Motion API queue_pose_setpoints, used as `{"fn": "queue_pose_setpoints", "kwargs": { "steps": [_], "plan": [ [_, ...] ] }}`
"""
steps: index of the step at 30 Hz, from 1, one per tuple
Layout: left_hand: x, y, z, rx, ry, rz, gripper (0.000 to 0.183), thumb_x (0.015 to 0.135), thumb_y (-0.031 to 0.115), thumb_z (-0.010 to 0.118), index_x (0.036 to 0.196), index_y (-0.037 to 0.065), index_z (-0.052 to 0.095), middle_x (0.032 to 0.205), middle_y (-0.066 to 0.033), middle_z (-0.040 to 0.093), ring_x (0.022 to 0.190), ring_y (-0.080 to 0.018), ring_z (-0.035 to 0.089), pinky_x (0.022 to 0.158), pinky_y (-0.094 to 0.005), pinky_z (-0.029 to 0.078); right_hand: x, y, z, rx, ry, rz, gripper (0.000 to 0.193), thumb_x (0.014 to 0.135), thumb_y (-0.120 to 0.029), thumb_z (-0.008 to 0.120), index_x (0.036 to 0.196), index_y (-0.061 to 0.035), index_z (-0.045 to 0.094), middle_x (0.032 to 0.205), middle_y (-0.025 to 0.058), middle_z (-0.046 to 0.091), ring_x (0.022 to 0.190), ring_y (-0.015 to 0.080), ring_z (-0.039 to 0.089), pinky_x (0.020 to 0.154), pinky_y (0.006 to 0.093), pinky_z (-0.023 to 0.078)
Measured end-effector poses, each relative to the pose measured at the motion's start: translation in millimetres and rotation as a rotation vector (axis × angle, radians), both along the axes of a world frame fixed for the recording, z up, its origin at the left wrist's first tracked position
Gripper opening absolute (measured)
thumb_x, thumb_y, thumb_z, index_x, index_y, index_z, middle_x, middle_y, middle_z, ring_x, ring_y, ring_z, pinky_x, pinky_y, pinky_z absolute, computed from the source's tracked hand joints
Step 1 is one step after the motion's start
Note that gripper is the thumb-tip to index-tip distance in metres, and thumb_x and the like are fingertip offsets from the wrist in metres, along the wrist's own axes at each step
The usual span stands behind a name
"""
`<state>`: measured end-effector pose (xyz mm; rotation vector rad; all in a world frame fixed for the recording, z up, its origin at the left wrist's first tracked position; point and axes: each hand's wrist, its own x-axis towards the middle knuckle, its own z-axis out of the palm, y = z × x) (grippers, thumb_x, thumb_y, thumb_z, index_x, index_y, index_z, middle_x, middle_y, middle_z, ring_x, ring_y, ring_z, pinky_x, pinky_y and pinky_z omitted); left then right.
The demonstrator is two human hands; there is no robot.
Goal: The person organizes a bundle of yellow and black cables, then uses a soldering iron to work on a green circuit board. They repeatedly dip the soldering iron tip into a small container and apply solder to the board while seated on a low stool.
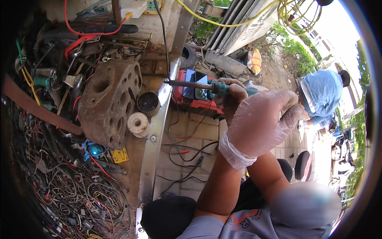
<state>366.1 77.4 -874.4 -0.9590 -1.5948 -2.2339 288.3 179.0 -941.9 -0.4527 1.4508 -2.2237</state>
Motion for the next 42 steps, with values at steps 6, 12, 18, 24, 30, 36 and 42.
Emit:
{"fn": "queue_pose_setpoints", "kwargs": {
  "steps": [6, 12, 18, 24, 30, 36, 42],
  "plan": [
    [2.4, -1.1, 2.7, -0.036, 0.003, 0.023, 0.025, 0.096, 0.023, 0.069, 0.105, 0.0, 0.068, 0.091, -0.0135, 0.071, 0.083, -0.0257, 0.067, 0.08, -0.0315, 0.051, -14.0, 36.0, -47.6, -0.41, 0.079, -0.09, 0.027, 0.096, -0.024, 0.05, 0.11, -0.0063, 0.065, 0.095, 0.015, 0.072, 0.056, 0.0246, 0.057, 0.065, 0.0403, 0.044],
    [1.8, -0.6, 2.5, -0.045, 0.016, 0.064, 0.024, 0.096, 0.023, 0.069, 0.103, 0.001, 0.069, 0.09, -0.0128, 0.07, 0.082, -0.0268, 0.067, 0.079, -0.0317, 0.051, -5.6, 33.7, -55.6, -0.467, -0.008, -0.172, 0.027, 0.097, -0.03, 0.049, 0.108, -0.0116, 0.065, 0.086, 0.0098, 0.071, 0.052, 0.0227, 0.053, 0.068, 0.0419, 0.041],
    [1.0, 0.7, 1.3, -0.03, 0.011, 0.038, 0.024, 0.096, 0.022, 0.068, 0.104, -0.001, 0.068, 0.089, -0.0127, 0.07, 0.08, -0.0232, 0.066, 0.078, -0.0309, 0.051, -2.0, 33.9, -55.1, -0.369, -0.107, -0.251, 0.034, 0.097, -0.037, 0.048, 0.098, -0.0094, 0.069, 0.063, 0.0084, 0.062, 0.05, 0.0208, 0.051, 0.068, 0.0392, 0.041],
    [0.1, 1.1, 0.8, -0.03, -0.006, 0.005, 0.024, 0.097, 0.021, 0.068, 0.105, -0.001, 0.068, 0.09, -0.0128, 0.07, 0.08, -0.022, 0.065, 0.079, -0.0309, 0.051, -3.5, 34.9, -56.1, -0.339, -0.141, -0.278, 0.037, 0.097, -0.038, 0.048, 0.094, -0.0083, 0.07, 0.059, 0.0076, 0.059, 0.05, 0.0206, 0.051, 0.068, 0.0382, 0.041],
    [-0.1, 1.2, 0.5, -0.024, 0.019, 0.026, 0.024, 0.097, 0.021, 0.068, 0.106, -0.002, 0.067, 0.091, -0.0141, 0.07, 0.081, -0.0231, 0.066, 0.08, -0.0318, 0.051, -5.0, 33.3, -47.0, -0.392, -0.173, -0.191, 0.034, 0.094, -0.036, 0.05, 0.092, -0.0072, 0.069, 0.061, 0.0077, 0.061, 0.051, 0.0216, 0.051, 0.066, 0.0385, 0.041],
    [2.3, 2.4, 1.8, -0.032, 0.002, 0.003, 0.026, 0.097, 0.021, 0.067, 0.106, -0.004, 0.067, 0.092, -0.0151, 0.07, 0.083, -0.0235, 0.065, 0.081, -0.0319, 0.051, -27.1, -7.4, -33.0, -0.093, 0.022, -0.623, 0.028, 0.092, -0.023, 0.056, 0.104, -0.0007, 0.067, 0.08, 0.0099, 0.068, 0.063, 0.0215, 0.059, 0.059, 0.0351, 0.046],
    [2.0, 2.8, 3.2, -0.011, 0.033, 0.01, 0.027, 0.097, 0.02, 0.068, 0.105, -0.005, 0.067, 0.092, -0.016, 0.07, 0.085, -0.027, 0.066, 0.081, -0.0324, 0.05, -41.7, -37.4, -17.4, 0.344, 0.3, -0.563, 0.032, 0.092, -0.017, 0.06, 0.117, 0.004, 0.065, 0.091, 0.0116, 0.07, 0.072, 0.0169, 0.065, 0.068, 0.0294, 0.054]
  ]
}}
